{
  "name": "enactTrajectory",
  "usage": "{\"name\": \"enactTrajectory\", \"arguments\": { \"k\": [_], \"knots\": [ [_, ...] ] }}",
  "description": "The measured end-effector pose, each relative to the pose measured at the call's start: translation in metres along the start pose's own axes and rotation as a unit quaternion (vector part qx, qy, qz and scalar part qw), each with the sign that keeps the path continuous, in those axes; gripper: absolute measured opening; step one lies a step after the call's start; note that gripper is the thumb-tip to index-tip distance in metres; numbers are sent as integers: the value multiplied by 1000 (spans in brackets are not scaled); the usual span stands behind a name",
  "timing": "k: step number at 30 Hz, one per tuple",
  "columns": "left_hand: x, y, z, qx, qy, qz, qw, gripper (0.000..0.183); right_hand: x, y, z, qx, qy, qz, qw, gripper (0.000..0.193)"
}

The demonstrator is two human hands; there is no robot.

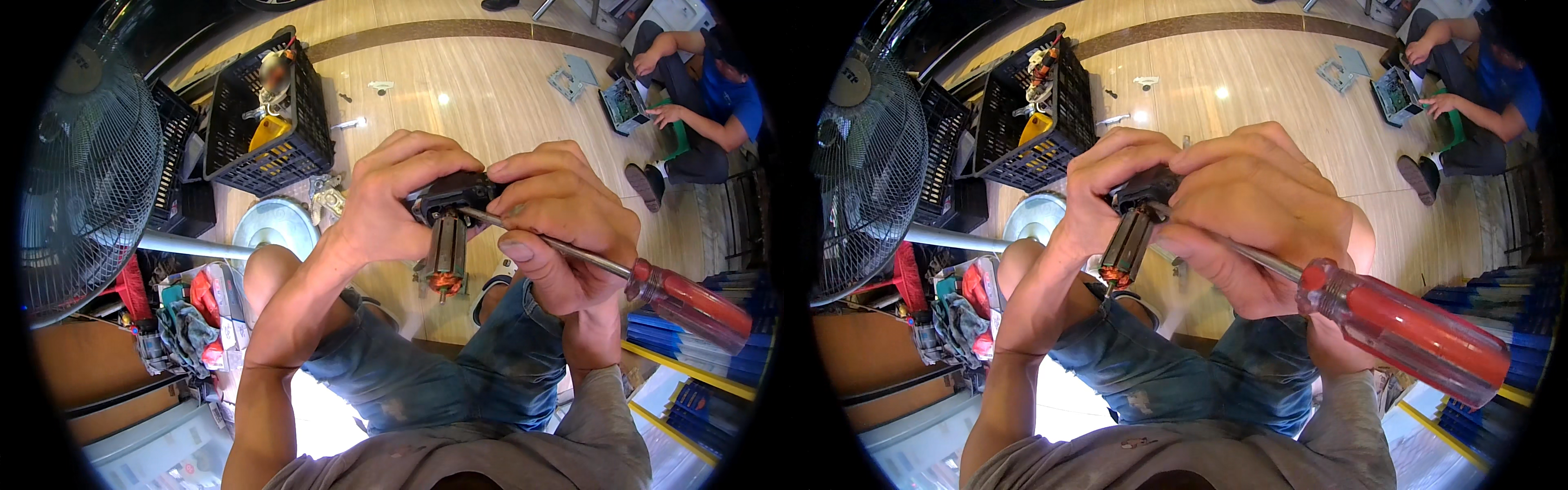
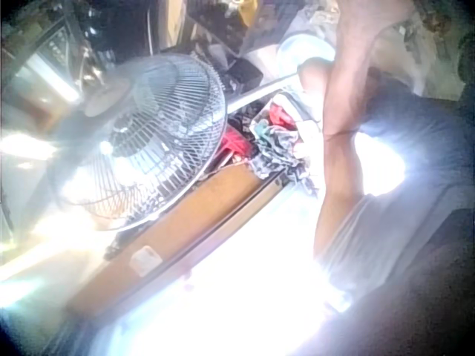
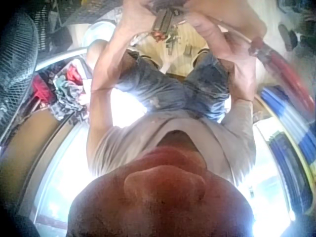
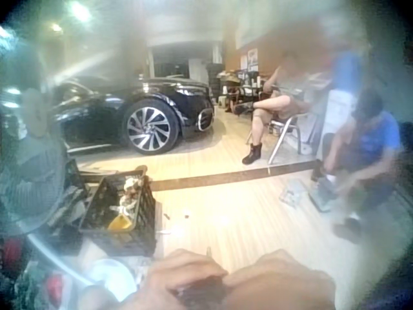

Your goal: The person disassembles a small electric motor assembly using a screwdriver. They remove a metal component from the housing, manipulate internal wiring and copper coils, and reinsert the component into the black plastic housing by hand.

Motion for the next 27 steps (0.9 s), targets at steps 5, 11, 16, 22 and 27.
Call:
{"name": "enactTrajectory", "arguments": {
  "k": [5, 11, 16, 22, 27],
  "knots": [
    [1, -1, -2, -7, 21, 2, 1000, 44, 0, -1, 2, 13, -16, 6, 1000, 23],
    [-2, -3, -2, 2, 46, 34, 998, 46, -3, -2, 4, 32, 2, -5, 999, 24],
    [-5, -3, -4, -5, 43, 28, 999, 47, -4, -6, 7, 5, 35, 30, 999, 26],
    [-7, -2, -9, -23, 75, 45, 996, 48, 1, -5, 6, -26, 32, 34, 999, 28],
    [-6, -3, -9, -8, 70, 36, 997, 50, -1, -7, 1, -40, 44, 27, 998, 27]
  ]
}}
Point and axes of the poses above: each hand's wrist, its own y-axis towards the middle knuckle, its own z-axis out of the palm, x = y × z, the point moved 5 cm from there along y, towards the middle knuckle, and after that the axes turned 12 degrees about y, right-handed, at the moved point
